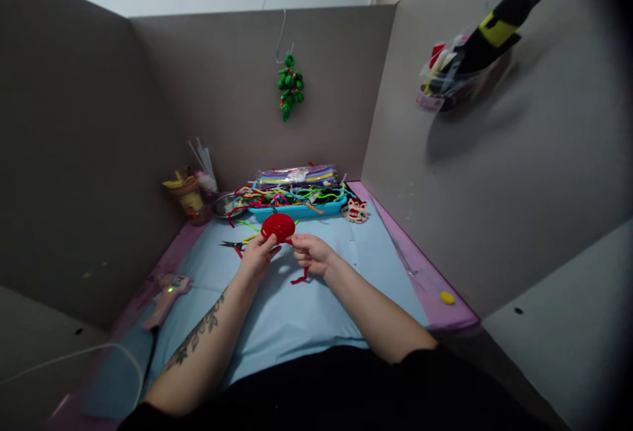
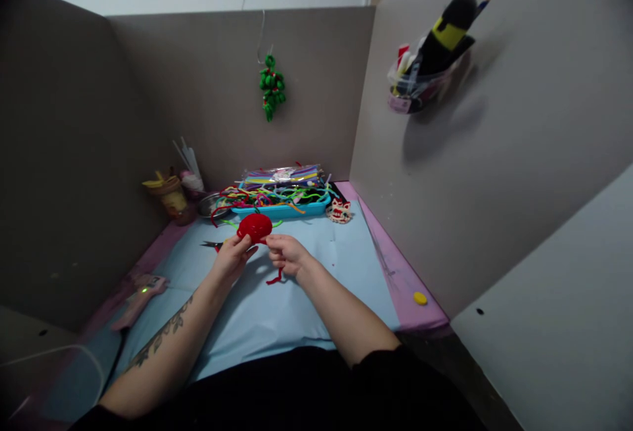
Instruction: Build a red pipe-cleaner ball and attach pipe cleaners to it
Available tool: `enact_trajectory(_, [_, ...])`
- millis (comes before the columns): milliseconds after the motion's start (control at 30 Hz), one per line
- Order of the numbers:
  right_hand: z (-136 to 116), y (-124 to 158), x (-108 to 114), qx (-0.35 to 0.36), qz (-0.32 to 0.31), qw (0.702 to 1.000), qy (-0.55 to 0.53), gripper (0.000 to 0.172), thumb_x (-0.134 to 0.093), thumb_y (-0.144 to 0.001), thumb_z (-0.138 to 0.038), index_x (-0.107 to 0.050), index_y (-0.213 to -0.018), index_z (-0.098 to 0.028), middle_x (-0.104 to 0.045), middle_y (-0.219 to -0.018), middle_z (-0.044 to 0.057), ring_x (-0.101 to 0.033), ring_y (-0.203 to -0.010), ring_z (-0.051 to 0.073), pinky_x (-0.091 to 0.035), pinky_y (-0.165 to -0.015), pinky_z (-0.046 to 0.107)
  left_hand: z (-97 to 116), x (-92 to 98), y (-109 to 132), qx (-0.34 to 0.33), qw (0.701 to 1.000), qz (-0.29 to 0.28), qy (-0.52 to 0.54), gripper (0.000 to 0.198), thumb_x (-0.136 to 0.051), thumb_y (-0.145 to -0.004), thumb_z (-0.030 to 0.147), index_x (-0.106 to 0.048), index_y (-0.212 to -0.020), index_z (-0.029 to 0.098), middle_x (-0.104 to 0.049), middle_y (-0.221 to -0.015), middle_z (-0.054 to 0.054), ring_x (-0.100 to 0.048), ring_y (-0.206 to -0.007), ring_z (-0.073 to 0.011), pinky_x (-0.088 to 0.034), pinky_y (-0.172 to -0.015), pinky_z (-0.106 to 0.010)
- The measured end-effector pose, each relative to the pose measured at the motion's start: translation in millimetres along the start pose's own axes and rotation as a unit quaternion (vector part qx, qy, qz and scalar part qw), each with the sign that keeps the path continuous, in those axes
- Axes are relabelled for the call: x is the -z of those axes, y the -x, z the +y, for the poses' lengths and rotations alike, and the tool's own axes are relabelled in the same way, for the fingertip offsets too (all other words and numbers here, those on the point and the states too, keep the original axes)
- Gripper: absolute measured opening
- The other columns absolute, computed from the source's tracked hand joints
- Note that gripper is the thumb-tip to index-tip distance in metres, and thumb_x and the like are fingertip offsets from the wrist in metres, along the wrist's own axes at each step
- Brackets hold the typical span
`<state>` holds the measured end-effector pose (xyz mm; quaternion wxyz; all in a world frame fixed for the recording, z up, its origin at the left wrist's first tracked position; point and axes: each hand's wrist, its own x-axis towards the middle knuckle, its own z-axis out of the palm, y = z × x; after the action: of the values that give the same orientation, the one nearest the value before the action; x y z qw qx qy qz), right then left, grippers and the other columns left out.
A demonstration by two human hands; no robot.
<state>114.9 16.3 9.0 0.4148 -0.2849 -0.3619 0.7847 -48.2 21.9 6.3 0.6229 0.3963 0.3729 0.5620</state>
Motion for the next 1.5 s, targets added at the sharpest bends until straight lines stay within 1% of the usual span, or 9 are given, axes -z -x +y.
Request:
enact_trajectory(100, [8,-3,-4,0.083,0.078,0.99,0.078,0.022,-0.068,-0.068,-0.031,-0.063,-0.083,-0.016,-0.039,-0.044,-0.011,-0.024,-0.037,0.004,-0.015,-0.038,0.018,-3,2.2,-2,0.015,1.0,0.014,0.001,0.039,-0.083,-0.059,0.041,-0.07,-0.086,0.015,-0.071,-0.09,-0.007,-0.062,-0.08,-0.0151,-0.046,-0.073,-0.026])
enact_trajectory(267, [20,-10,-8,0.241,0.176,0.921,0.251,0.017,-0.065,-0.068,-0.034,-0.064,-0.071,-0.017,-0.06,-0.063,-0.002,-0.05,-0.057,0.01,-0.039,-0.058,0.024,-8,1.7,-1,0.03,0.999,-0.005,-0.013,0.043,-0.082,-0.06,0.04,-0.071,-0.092,0.013,-0.071,-0.092,-0.009,-0.063,-0.079,-0.0157,-0.047,-0.069,-0.024])
enact_trajectory(500, [22,-9,-2,0.279,0.214,0.87,0.345,0.017,-0.056,-0.077,-0.034,-0.06,-0.071,-0.018,-0.058,-0.064,-0.002,-0.051,-0.062,0.013,-0.04,-0.062,0.025,-9,-1.8,1,-0.039,0.994,0.001,-0.104,0.03,-0.082,-0.059,0.03,-0.063,-0.075,0.015,-0.064,-0.063,0.0,-0.058,-0.059,-0.0106,-0.045,-0.062,-0.022])
enact_trajectory(633, [22,-7,-3,0.324,0.219,0.826,0.406,0.014,-0.052,-0.08,-0.027,-0.058,-0.069,-0.019,-0.059,-0.071,-0.001,-0.053,-0.069,0.014,-0.041,-0.067,0.026,-7,-4.6,3,-0.088,0.979,-0.005,-0.183,0.025,-0.077,-0.061,0.029,-0.057,-0.069,0.016,-0.061,-0.06,0.002,-0.055,-0.056,-0.01,-0.04,-0.056,-0.021])
enact_trajectory(967, [20,-3,-8,0.348,0.215,0.748,0.523,0.014,-0.047,-0.079,-0.013,-0.056,-0.072,-0.021,-0.055,-0.079,0.003,-0.052,-0.081,0.019,-0.04,-0.077,0.031,-18,-10.6,6,-0.076,0.964,-0.032,-0.254,0.022,-0.066,-0.059,0.019,-0.045,-0.06,0.019,-0.047,-0.046,0.009,-0.038,-0.043,-0.0058,-0.024,-0.045,-0.018])
enact_trajectory(1100, [17,-1,-10,0.347,0.205,0.759,0.511,0.013,-0.05,-0.079,-0.015,-0.059,-0.072,-0.022,-0.056,-0.079,0.003,-0.052,-0.081,0.019,-0.039,-0.077,0.031,-18,-8.3,4,-0.071,0.972,-0.014,-0.226,0.021,-0.07,-0.055,0.016,-0.049,-0.056,0.017,-0.048,-0.045,0.007,-0.04,-0.043,-0.0066,-0.025,-0.045,-0.019])
enact_trajectory(1233, [12,0,-7,0.343,0.165,0.817,0.433,0.027,-0.053,-0.083,-0.034,-0.057,-0.059,-0.022,-0.055,-0.066,0.002,-0.051,-0.071,0.018,-0.04,-0.071,0.031,-12,-5.5,2,-0.056,0.989,-0.019,-0.132,0.019,-0.077,-0.055,0.021,-0.066,-0.069,0.014,-0.066,-0.062,-0.001,-0.058,-0.059,-0.0137,-0.042,-0.061,-0.025])
enact_trajectory(1333, [10,-1,-3,0.31,0.162,0.865,0.36,0.043,-0.045,-0.087,-0.046,-0.054,-0.054,-0.021,-0.054,-0.059,0.001,-0.051,-0.064,0.016,-0.039,-0.068,0.03,-10,-3.8,1,-0.049,0.995,-0.037,-0.076,0.027,-0.079,-0.057,0.023,-0.072,-0.081,0.014,-0.072,-0.078,-0.006,-0.064,-0.076,-0.019,-0.046,-0.076,-0.03])
enact_trajectory(1500, [14,-6,-2,0.286,0.223,0.885,0.293,0.022,-0.063,-0.073,-0.04,-0.059,-0.066,-0.019,-0.054,-0.061,-0.003,-0.047,-0.059,0.013,-0.039,-0.062,0.026,-10,-3.9,2,-0.032,0.998,-0.033,-0.031,0.035,-0.079,-0.057,0.02,-0.073,-0.092,0.016,-0.073,-0.09,-0.006,-0.065,-0.08,-0.0185,-0.047,-0.078,-0.03])
